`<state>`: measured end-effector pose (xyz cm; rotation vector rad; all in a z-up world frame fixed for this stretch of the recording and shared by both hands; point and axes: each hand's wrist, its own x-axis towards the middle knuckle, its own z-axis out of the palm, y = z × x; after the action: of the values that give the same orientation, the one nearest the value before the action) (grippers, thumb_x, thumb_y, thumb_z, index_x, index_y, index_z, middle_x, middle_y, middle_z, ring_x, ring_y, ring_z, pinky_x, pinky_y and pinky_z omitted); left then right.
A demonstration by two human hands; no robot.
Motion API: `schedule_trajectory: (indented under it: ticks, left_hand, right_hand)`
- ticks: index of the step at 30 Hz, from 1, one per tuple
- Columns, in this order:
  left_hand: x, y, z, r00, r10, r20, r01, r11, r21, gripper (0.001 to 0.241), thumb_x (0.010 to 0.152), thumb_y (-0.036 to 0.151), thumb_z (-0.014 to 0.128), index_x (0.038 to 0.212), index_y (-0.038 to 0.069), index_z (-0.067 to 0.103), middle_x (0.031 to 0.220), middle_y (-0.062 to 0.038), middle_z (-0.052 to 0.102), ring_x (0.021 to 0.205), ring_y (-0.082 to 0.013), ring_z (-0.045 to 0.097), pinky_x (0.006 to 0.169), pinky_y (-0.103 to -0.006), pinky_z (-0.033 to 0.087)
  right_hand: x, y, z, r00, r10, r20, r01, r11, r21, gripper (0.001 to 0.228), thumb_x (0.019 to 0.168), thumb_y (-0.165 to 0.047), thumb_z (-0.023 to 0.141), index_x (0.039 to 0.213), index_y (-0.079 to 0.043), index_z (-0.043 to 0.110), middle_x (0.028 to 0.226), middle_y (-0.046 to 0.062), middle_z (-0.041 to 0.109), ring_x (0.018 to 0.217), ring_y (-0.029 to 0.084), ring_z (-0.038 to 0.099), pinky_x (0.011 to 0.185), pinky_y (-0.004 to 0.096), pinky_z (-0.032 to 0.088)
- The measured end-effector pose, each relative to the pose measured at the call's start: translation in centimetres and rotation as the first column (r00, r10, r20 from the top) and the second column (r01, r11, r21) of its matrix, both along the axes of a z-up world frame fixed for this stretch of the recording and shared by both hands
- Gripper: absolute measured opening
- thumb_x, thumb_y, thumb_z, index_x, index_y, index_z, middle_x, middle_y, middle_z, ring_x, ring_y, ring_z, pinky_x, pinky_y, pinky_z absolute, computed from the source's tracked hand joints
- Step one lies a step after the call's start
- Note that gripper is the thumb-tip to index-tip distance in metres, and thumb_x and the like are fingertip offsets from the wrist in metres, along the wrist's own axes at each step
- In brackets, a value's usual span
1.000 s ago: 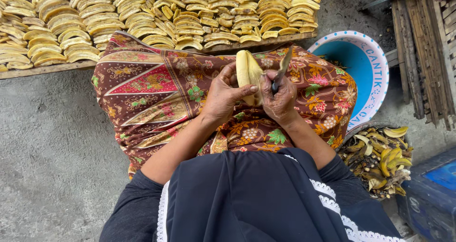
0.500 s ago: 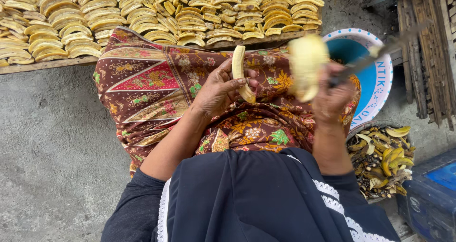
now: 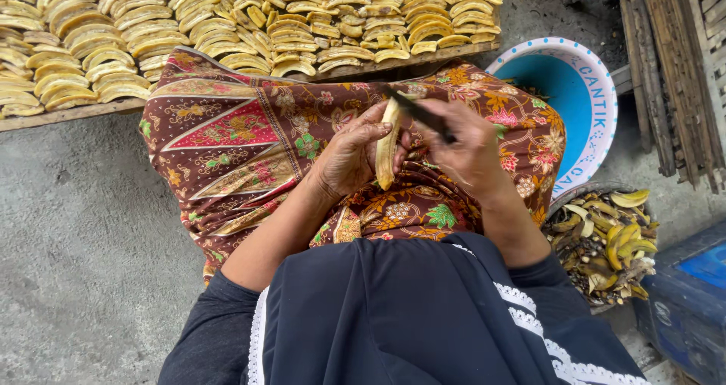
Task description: The person peels bananas and slices them into thin pieces, arranging the slices onto a wooden tray.
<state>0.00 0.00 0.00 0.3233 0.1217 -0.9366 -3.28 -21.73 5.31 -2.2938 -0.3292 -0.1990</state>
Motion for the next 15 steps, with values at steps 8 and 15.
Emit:
schedule_trajectory:
  ticks: [8, 15]
  left_hand:
    - [0.2, 0.9, -0.9, 0.999, -0.018, -0.031, 0.016, 0.997, -0.081, 0.053, 0.109, 0.039, 0.05, 0.149, 0.006, 0.044, 0.103, -0.018, 0.065, 0.078, -0.0284, 0.068, 0.07, -0.0381, 0.058]
    - [1.1, 0.5, -2.0, 0.994, -0.007, -0.107, 0.004, 1.0, -0.023, 0.056, 0.107, 0.047, 0.042, 0.142, 0.003, 0.047, 0.098, -0.018, 0.065, 0.08, -0.0292, 0.07, 0.071, -0.0404, 0.06]
  right_hand:
    - [1.0, 1.8, 1.7, 0.935, 0.2, -0.293, -0.171, 0.978, 0.122, 0.006, 0.095, -0.003, 0.077, 0.096, 0.001, 0.072, 0.08, 0.009, 0.066, 0.066, 0.016, 0.059, 0.06, 0.032, 0.047]
    - [-0.9, -1.6, 5.8, 0.762, 0.591, -0.266, -0.27, 0.663, 0.698, 0.014, 0.096, -0.012, 0.076, 0.097, 0.0, 0.068, 0.084, 0.006, 0.069, 0.069, 0.013, 0.062, 0.059, 0.029, 0.049]
